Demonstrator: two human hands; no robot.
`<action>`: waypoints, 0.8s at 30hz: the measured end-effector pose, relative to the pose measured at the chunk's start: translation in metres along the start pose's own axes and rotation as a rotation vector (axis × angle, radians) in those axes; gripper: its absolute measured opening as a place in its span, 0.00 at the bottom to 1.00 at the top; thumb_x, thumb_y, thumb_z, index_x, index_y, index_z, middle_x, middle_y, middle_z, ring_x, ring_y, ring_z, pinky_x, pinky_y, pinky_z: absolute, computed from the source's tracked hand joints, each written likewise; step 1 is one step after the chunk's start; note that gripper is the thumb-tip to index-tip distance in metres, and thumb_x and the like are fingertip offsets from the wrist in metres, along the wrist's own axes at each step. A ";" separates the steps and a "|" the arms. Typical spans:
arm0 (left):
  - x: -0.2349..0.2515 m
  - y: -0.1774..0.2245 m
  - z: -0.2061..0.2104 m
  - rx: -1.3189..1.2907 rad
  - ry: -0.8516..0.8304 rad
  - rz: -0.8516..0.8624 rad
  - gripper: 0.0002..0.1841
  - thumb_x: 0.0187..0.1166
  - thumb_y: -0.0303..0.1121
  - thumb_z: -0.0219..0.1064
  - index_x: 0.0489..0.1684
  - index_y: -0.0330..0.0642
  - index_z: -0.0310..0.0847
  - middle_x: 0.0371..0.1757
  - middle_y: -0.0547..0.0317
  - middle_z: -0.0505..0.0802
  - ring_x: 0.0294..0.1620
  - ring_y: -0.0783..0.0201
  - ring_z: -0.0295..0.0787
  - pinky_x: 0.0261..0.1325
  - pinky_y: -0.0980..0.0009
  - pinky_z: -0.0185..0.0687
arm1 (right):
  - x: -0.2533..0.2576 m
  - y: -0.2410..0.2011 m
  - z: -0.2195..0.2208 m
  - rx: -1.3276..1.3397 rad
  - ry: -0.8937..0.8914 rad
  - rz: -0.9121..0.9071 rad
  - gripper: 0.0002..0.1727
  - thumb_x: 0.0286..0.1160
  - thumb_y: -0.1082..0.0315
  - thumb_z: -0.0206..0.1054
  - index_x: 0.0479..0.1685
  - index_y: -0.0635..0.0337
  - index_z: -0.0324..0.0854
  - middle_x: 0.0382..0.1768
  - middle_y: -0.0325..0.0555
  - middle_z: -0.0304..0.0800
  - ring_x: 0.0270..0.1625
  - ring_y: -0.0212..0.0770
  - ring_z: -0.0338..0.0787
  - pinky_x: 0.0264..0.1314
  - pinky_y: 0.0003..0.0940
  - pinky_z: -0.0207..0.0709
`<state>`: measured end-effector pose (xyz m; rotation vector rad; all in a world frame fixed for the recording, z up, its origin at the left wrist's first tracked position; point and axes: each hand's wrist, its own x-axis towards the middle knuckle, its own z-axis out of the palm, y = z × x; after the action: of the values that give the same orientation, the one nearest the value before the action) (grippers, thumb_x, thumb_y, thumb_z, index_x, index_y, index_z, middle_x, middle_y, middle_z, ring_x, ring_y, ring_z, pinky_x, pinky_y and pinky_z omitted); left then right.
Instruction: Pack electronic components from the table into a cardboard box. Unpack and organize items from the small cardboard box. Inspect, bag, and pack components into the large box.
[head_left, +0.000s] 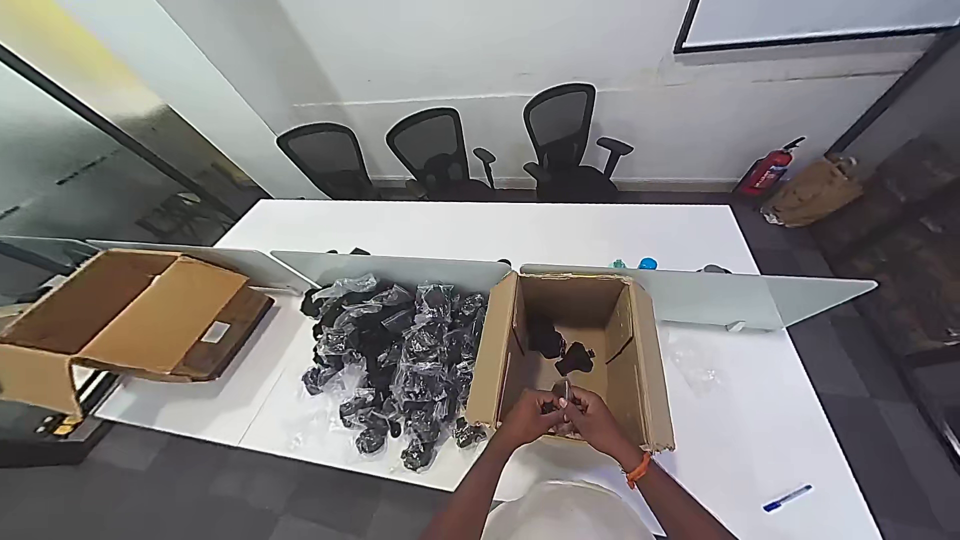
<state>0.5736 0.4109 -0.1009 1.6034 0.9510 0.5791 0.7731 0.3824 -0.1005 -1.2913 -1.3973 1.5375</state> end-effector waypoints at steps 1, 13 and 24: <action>0.001 0.000 -0.001 0.006 0.000 0.012 0.10 0.76 0.36 0.75 0.36 0.37 0.91 0.30 0.60 0.94 0.31 0.74 0.89 0.43 0.70 0.87 | 0.001 -0.001 -0.002 0.004 -0.006 -0.002 0.13 0.88 0.59 0.60 0.47 0.61 0.83 0.33 0.46 0.89 0.34 0.41 0.92 0.41 0.39 0.91; -0.002 -0.002 -0.003 -0.235 0.010 0.061 0.09 0.82 0.31 0.66 0.37 0.33 0.85 0.26 0.60 0.89 0.26 0.70 0.85 0.36 0.69 0.85 | 0.000 0.000 -0.002 0.054 0.020 -0.128 0.13 0.87 0.67 0.58 0.36 0.62 0.84 0.28 0.41 0.89 0.31 0.34 0.89 0.40 0.32 0.87; -0.003 -0.008 -0.008 -0.487 0.357 0.103 0.07 0.77 0.24 0.64 0.28 0.42 0.83 0.18 0.71 0.82 0.19 0.76 0.76 0.27 0.77 0.73 | -0.001 -0.003 -0.007 0.130 0.262 -0.183 0.17 0.88 0.67 0.53 0.27 0.57 0.76 0.18 0.35 0.75 0.22 0.31 0.77 0.29 0.27 0.75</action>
<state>0.5638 0.4134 -0.1065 1.1337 0.8987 1.1035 0.7800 0.3845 -0.0974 -1.2011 -1.1935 1.2652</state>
